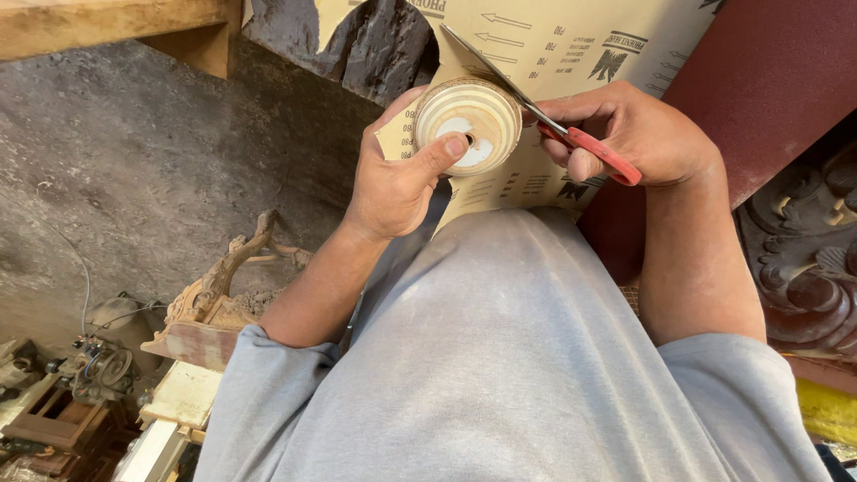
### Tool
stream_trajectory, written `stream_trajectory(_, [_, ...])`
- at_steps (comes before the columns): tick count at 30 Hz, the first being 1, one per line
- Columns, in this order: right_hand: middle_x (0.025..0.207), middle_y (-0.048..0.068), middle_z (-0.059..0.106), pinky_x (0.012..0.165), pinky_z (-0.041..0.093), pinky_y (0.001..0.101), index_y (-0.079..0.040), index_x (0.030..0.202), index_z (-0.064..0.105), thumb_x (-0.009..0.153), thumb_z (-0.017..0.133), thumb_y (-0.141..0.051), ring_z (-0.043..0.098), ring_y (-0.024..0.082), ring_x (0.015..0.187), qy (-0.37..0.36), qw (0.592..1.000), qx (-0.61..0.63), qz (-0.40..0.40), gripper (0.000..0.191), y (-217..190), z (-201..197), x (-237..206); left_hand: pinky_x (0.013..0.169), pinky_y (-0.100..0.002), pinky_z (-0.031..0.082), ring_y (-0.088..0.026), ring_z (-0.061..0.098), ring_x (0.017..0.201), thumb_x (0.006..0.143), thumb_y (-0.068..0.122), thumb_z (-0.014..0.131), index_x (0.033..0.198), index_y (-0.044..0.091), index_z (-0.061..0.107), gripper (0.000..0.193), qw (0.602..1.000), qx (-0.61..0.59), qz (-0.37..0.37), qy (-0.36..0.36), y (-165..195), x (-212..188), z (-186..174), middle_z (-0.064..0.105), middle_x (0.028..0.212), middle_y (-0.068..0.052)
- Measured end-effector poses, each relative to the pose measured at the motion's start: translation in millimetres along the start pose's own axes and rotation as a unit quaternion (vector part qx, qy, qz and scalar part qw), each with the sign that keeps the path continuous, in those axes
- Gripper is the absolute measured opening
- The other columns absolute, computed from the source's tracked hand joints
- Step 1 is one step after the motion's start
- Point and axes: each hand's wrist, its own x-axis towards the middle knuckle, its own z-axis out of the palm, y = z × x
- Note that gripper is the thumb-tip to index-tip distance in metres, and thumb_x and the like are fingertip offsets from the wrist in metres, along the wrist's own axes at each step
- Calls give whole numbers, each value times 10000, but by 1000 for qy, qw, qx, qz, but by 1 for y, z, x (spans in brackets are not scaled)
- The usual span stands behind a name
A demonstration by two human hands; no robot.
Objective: The person cuts sandpaper into circular discs, using a round wooden disc as a template and scissors to trim around its edge. They then apply glue from a bottle onto a sanding pad and press a cut sandpaper circle onto it.
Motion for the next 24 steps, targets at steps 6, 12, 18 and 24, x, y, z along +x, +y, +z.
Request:
stream_trajectory(6, [912,-40,634,655,455,208,-11,1387,672,784,843,-149,531,57,792,-9,1000,3,-8,642,0,-3,2,1054,-334,556,-189,660,1165,1023,-3,730,1410,-82,537,440,1000,-22,-13,-12,3,2,-2,684,1238,-144])
stream_trajectory(12, [934,-44,653,684,470,216,-18,1370,684,734,852,-149,553,55,827,-12,1000,-25,-7,670,-2,-9,3,1046,-337,559,-191,665,1163,1024,-3,727,1402,-77,550,424,999,-19,-20,-20,2,6,-5,687,1282,-149])
stream_trajectory(18, [911,-26,658,691,477,227,-23,1371,701,777,828,-135,558,71,808,-5,998,-67,-12,617,-8,-10,2,1050,-333,558,-187,663,1165,1029,-7,722,1401,-73,555,413,999,-23,-21,-28,4,3,-4,684,1234,-142])
stream_trajectory(24, [912,-23,639,686,464,230,10,1373,694,746,885,-248,542,75,803,-55,998,-18,-25,705,-11,-16,3,1086,-365,566,-194,667,1161,1021,-7,720,1394,-63,560,410,998,-47,-32,-30,7,3,-4,687,1277,-137])
